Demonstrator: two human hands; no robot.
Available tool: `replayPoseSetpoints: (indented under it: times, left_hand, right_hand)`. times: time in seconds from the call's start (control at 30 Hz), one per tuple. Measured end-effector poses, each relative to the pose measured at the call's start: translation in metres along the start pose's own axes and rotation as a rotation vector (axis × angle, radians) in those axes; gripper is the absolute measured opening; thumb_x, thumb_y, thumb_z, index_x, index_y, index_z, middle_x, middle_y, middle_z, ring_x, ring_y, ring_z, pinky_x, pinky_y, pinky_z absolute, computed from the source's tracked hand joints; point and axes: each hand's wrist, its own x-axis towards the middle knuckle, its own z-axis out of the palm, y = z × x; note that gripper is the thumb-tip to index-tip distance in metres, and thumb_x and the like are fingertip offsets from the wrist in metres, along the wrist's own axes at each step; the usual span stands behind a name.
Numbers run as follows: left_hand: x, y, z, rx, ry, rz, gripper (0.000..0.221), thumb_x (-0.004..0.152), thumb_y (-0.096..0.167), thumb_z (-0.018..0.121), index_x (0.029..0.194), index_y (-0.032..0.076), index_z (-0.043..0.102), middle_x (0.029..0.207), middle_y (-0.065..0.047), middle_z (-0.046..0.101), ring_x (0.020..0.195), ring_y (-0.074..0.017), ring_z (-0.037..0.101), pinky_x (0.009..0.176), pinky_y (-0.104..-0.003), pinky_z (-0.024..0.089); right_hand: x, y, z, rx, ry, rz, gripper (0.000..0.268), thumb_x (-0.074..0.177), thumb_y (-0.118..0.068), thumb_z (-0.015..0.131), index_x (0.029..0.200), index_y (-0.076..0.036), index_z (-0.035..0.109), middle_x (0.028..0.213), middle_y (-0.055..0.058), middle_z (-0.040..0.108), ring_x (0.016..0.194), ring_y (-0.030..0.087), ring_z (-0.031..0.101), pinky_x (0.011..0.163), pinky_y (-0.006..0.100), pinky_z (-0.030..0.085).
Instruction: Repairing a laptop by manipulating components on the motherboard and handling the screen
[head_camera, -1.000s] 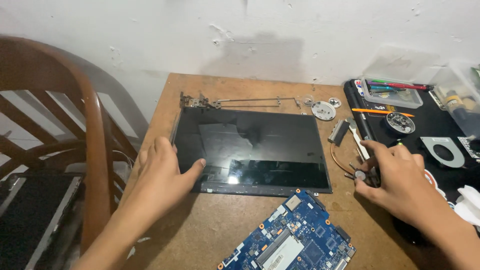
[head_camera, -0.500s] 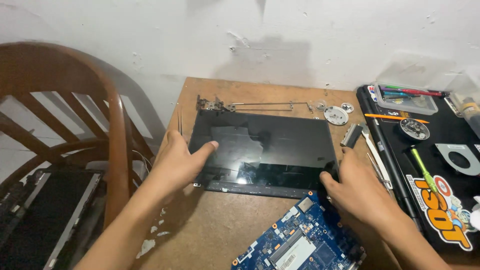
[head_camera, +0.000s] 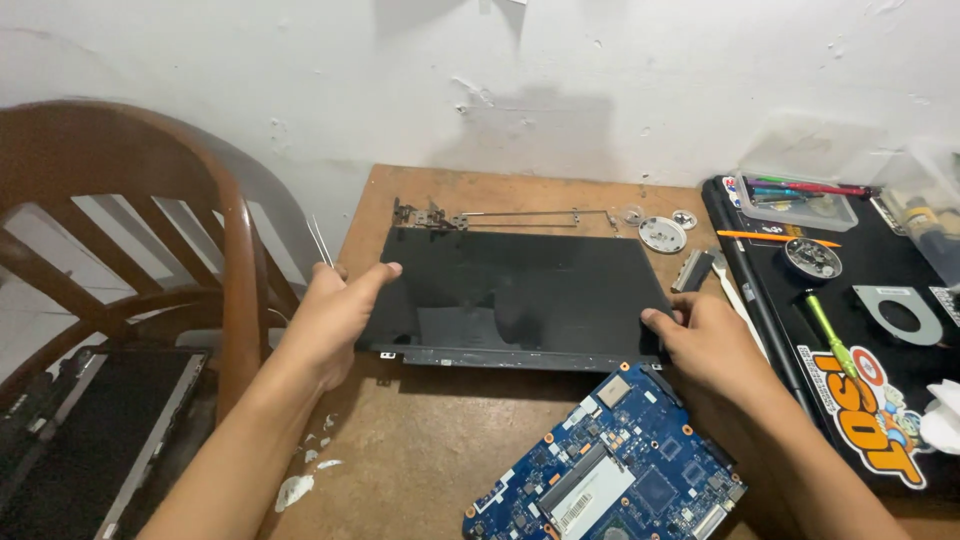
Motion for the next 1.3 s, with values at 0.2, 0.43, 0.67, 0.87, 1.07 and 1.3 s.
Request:
replayPoseSetpoints:
  times: [0.2,0.43,0.67,0.87,1.07,1.3]
  left_hand:
    - [0.011,-0.019,0.004,0.020,0.076,0.084,0.081,0.080,0.038,0.067,0.148,0.004,0.036,0.148,-0.006,0.051,0.134,-0.0179,0.052,0.108,-0.031,0.038]
    - [0.028,-0.048,0.011,-0.186,0.147,0.283,0.036,0.088,0.019,0.070,0.107,0.012,0.040,0.103,-0.001,0.052,0.095,-0.0111,0.055,0.092,-0.026,0.045]
    - [0.050,-0.061,0.004,-0.367,0.111,0.583,0.041,0.091,-0.001,0.068,0.100,0.015,0.031,0.109,-0.008,0.055,0.104,-0.0142,0.063,0.100,-0.028,0.052]
    - [0.052,-0.056,0.006,-0.432,0.136,0.824,0.042,0.093,-0.007,0.065,0.103,0.015,0.030,0.118,-0.011,0.055,0.119,-0.0188,0.064,0.113,-0.030,0.050]
    - [0.012,-0.029,0.020,-0.627,-0.036,0.741,0.046,0.091,-0.013,0.061,0.100,0.021,0.031,0.117,-0.010,0.054,0.119,-0.0111,0.058,0.111,-0.025,0.046]
    - [-0.081,0.013,0.046,-0.219,-0.383,0.489,0.041,0.092,0.003,0.049,0.131,-0.003,0.061,0.127,-0.018,0.073,0.121,-0.0304,0.080,0.098,-0.043,0.068]
  right_hand:
    - [0.018,0.026,0.013,0.231,-0.042,-0.112,0.028,0.098,-0.026,0.065,0.116,-0.009,0.079,0.083,0.002,0.074,0.078,0.014,0.067,0.075,0.030,0.047]
    - [0.017,0.033,0.017,0.484,0.073,-0.106,0.043,0.093,-0.018,0.074,0.131,-0.006,0.059,0.093,0.006,0.065,0.076,0.016,0.057,0.072,0.030,0.049]
    - [0.023,0.032,0.022,0.667,0.233,-0.372,0.040,0.093,-0.012,0.073,0.128,-0.007,0.054,0.099,0.002,0.057,0.072,0.005,0.042,0.071,0.020,0.042]
    - [0.005,0.008,-0.002,1.012,0.129,-0.601,0.032,0.100,-0.009,0.063,0.123,-0.013,0.042,0.096,0.012,0.074,0.082,0.010,0.066,0.075,0.024,0.054]
    - [-0.038,0.006,-0.067,1.323,0.059,-0.528,0.038,0.096,-0.009,0.061,0.129,-0.014,0.042,0.121,0.025,0.071,0.093,0.027,0.072,0.081,0.040,0.063]
    - [-0.041,0.124,-0.184,1.166,0.457,-0.280,0.039,0.098,-0.011,0.055,0.137,-0.016,0.052,0.131,0.013,0.068,0.109,0.025,0.068,0.089,0.040,0.059]
